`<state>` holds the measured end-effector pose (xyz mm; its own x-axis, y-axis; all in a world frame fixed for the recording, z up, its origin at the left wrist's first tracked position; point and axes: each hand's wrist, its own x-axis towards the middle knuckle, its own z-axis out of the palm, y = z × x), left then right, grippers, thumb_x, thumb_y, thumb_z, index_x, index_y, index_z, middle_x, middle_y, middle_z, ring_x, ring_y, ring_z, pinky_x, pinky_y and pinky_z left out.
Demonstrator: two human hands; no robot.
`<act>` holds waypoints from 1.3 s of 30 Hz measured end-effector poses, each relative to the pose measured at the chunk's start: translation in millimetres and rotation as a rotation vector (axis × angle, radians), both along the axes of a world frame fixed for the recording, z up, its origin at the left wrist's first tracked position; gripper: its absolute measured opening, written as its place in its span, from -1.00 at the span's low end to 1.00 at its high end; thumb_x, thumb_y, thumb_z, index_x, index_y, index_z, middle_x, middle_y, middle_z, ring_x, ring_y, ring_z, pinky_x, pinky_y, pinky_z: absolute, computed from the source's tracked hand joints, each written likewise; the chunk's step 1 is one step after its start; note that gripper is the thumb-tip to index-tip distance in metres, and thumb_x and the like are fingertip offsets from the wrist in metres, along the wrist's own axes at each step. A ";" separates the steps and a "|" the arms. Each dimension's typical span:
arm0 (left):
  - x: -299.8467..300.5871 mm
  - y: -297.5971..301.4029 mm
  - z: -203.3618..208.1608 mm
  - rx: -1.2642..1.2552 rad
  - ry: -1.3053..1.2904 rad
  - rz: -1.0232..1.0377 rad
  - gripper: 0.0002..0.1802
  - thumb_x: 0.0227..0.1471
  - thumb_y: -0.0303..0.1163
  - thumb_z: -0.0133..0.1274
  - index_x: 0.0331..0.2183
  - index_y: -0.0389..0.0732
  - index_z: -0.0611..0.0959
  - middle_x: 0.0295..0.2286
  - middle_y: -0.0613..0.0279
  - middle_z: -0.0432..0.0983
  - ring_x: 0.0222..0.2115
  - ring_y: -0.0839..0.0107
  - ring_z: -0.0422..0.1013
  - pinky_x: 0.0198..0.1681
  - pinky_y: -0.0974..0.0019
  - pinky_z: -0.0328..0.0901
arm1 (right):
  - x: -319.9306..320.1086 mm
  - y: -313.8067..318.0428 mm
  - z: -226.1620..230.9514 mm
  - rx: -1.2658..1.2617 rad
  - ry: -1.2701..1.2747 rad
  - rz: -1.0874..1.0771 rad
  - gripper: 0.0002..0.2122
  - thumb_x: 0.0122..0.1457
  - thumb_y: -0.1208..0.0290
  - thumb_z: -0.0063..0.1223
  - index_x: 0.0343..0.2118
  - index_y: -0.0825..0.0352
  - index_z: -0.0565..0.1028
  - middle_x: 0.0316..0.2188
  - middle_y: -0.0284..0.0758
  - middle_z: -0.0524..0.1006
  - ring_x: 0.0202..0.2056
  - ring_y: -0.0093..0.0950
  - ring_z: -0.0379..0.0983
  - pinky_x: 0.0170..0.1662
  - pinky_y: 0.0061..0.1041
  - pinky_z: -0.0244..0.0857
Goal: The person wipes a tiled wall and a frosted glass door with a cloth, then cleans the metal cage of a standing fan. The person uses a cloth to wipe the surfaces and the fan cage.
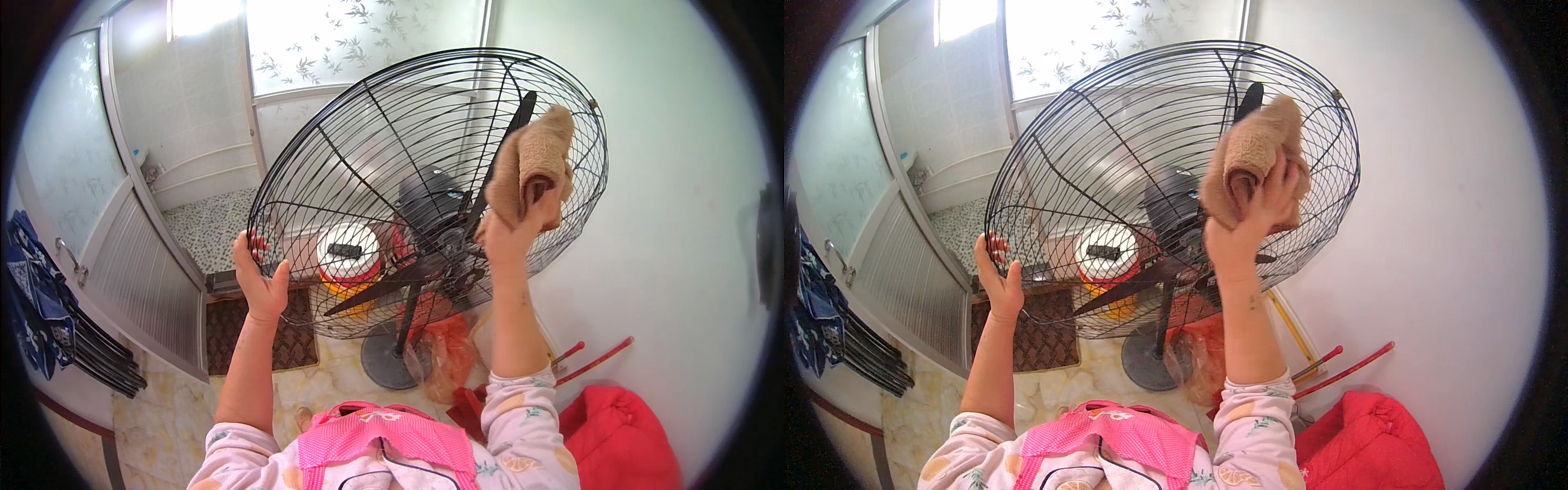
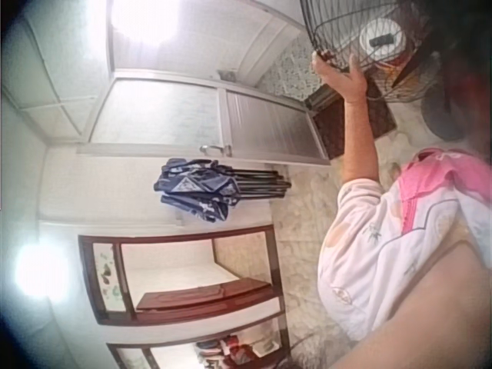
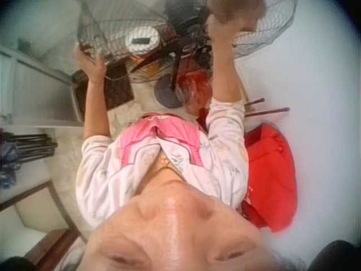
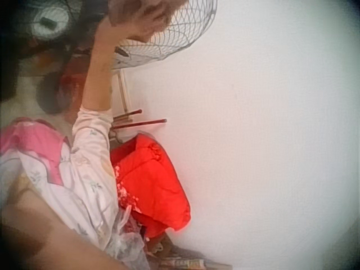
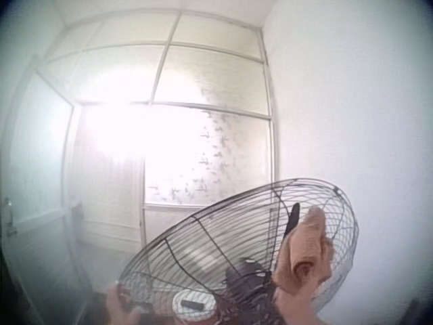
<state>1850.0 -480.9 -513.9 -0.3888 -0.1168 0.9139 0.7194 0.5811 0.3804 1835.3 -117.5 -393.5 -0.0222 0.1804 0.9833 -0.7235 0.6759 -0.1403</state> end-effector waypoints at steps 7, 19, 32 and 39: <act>-1.1 0.7 1.1 0.026 -0.017 0.058 -0.32 0.08 -0.27 0.09 0.14 -0.29 0.20 -0.12 0.22 0.30 -0.18 0.42 0.25 -0.11 0.31 0.18 | 41.4 -101.2 -51.4 0.798 -0.160 -0.117 -0.57 -0.01 0.17 0.09 0.01 -0.05 0.48 0.20 -0.35 0.21 0.25 -0.26 0.04 0.11 0.11 -0.10; -0.5 -1.4 4.2 0.050 0.005 0.051 -0.20 -0.14 -0.26 0.23 0.07 -0.37 0.26 -0.22 0.12 0.30 -0.28 0.30 0.28 -0.26 0.29 0.19 | 21.9 -30.5 25.7 0.358 -0.051 -0.312 -0.42 -0.15 0.02 0.25 -0.03 0.17 0.46 0.18 -0.18 0.22 0.23 0.05 -0.04 0.11 0.13 -0.19; 4.5 12.9 5.2 0.315 -0.220 -0.631 -0.08 -0.10 -0.16 0.25 0.17 -0.31 0.19 0.09 0.06 0.21 0.07 0.21 0.21 0.13 0.24 0.13 | 47.4 -168.2 -11.9 1.057 -0.088 0.109 -0.61 -0.07 0.25 0.09 -0.11 0.16 0.47 0.17 -0.31 0.28 0.29 -0.11 -0.04 0.14 0.26 -0.20; -0.2 0.7 9.7 0.164 -0.100 -0.146 -0.15 -0.12 -0.19 0.23 0.11 -0.36 0.24 -0.09 0.07 0.29 -0.13 0.25 0.30 -0.10 0.25 0.22 | 35.5 -123.1 2.9 0.852 0.003 -0.126 -0.55 -0.06 0.19 0.12 -0.04 0.14 0.45 0.20 -0.30 0.26 0.26 -0.13 0.02 0.17 0.05 -0.24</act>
